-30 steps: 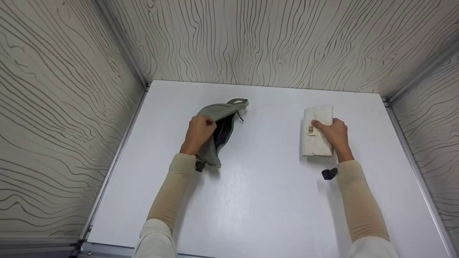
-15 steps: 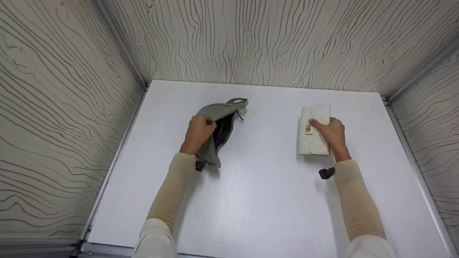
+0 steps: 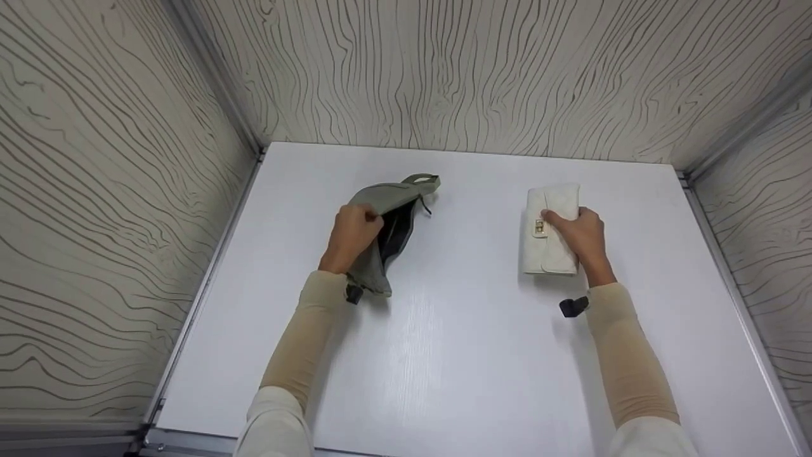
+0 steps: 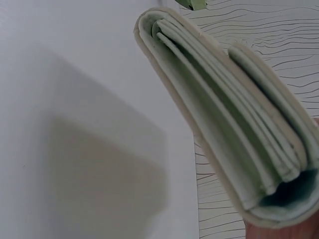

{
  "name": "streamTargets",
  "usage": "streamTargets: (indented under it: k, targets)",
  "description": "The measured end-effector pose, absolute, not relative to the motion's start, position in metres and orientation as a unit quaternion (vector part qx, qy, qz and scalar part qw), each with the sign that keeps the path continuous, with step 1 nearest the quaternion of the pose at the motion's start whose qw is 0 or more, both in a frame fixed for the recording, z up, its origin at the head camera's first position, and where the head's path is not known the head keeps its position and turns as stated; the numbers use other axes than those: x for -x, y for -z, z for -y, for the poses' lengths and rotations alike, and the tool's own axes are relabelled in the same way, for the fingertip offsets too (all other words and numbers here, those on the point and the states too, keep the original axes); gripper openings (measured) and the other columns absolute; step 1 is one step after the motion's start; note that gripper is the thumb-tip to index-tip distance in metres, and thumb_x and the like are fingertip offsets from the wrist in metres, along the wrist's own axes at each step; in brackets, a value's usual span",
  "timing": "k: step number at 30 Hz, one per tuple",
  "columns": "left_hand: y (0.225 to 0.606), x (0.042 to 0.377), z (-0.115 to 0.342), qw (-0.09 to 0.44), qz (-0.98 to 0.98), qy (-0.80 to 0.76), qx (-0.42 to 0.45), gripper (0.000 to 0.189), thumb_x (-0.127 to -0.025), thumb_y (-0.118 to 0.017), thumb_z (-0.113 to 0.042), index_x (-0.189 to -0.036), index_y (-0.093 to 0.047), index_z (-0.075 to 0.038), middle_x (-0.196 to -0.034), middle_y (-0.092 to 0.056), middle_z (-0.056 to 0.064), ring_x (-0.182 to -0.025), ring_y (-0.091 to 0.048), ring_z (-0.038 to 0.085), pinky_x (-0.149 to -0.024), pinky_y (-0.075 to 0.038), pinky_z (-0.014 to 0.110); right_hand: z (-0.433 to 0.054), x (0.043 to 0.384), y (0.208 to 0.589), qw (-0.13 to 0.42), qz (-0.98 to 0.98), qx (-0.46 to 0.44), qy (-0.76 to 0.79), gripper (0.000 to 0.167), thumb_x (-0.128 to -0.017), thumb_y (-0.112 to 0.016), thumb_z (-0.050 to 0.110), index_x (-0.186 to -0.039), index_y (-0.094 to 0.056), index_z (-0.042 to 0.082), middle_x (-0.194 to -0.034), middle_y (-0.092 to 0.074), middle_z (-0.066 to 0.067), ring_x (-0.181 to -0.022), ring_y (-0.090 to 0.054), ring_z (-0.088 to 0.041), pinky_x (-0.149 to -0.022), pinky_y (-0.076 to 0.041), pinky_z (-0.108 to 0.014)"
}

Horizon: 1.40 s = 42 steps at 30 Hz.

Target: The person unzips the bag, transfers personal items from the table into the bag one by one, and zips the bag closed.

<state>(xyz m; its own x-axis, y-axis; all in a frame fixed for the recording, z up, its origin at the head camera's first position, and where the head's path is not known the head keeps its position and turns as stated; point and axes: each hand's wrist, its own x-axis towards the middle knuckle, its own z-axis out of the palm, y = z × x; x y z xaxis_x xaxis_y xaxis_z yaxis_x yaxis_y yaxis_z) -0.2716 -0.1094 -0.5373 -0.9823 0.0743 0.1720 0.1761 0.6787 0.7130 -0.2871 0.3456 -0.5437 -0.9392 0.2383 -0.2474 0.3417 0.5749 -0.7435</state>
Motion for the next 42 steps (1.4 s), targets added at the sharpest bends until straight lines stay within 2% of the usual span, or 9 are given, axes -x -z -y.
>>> streamTargets:
  k: [7,15,24,30,42]
  targets:
    - [0.537,0.272,0.109,0.06,0.915,0.395,0.064,0.017,-0.097,-0.064,-0.009,-0.09,-0.078,-0.001,-0.085,-0.074,0.011,-0.069,-0.06,0.018,-0.064,-0.05,0.032,-0.34,0.289,0.542,0.067,-0.881,-0.168,0.438,0.093,-0.097,-0.067,0.061,-0.153,-0.043,-0.009,-0.127,-0.063,-0.019,-0.099,-0.062,-0.021,-0.07,-0.052,-0.019]
    - [0.535,0.271,0.109,0.055,0.912,0.404,0.055,0.018,-0.097,-0.064,-0.008,-0.095,-0.08,0.0,-0.09,-0.076,0.013,-0.074,-0.063,0.019,-0.068,-0.053,0.033,-0.334,0.29,0.542,0.058,-0.878,-0.167,0.445,0.09,-0.096,-0.069,0.059,-0.151,-0.046,-0.009,-0.123,-0.065,-0.018,-0.094,-0.064,-0.018,-0.069,-0.053,-0.019]
    - [0.534,0.272,0.109,0.058,0.91,0.407,0.053,0.017,-0.097,-0.064,-0.008,-0.091,-0.079,-0.001,-0.085,-0.074,0.01,-0.07,-0.059,0.018,-0.065,-0.049,0.031,-0.329,0.293,0.543,0.063,-0.877,-0.167,0.446,0.093,-0.096,-0.069,0.06,-0.153,-0.044,-0.008,-0.125,-0.065,-0.018,-0.099,-0.063,-0.02,-0.071,-0.052,-0.019]
    - [0.534,0.272,0.109,0.055,0.91,0.409,0.051,0.017,-0.098,-0.065,-0.01,-0.094,-0.079,-0.002,-0.087,-0.075,0.01,-0.072,-0.061,0.018,-0.065,-0.05,0.031,-0.325,0.294,0.543,0.07,-0.876,-0.167,0.448,0.094,-0.095,-0.068,0.062,-0.153,-0.044,-0.008,-0.126,-0.064,-0.018,-0.1,-0.062,-0.021,-0.074,-0.052,-0.021]
    - [0.536,0.269,0.107,0.053,0.917,0.391,0.053,0.018,-0.098,-0.065,-0.011,-0.097,-0.08,-0.001,-0.09,-0.076,0.011,-0.073,-0.063,0.019,-0.067,-0.052,0.033,-0.313,0.29,0.546,0.052,-0.869,-0.149,0.47,0.089,-0.095,-0.071,0.06,-0.147,-0.05,-0.009,-0.121,-0.066,-0.019,-0.093,-0.065,-0.018,-0.071,-0.053,-0.021]
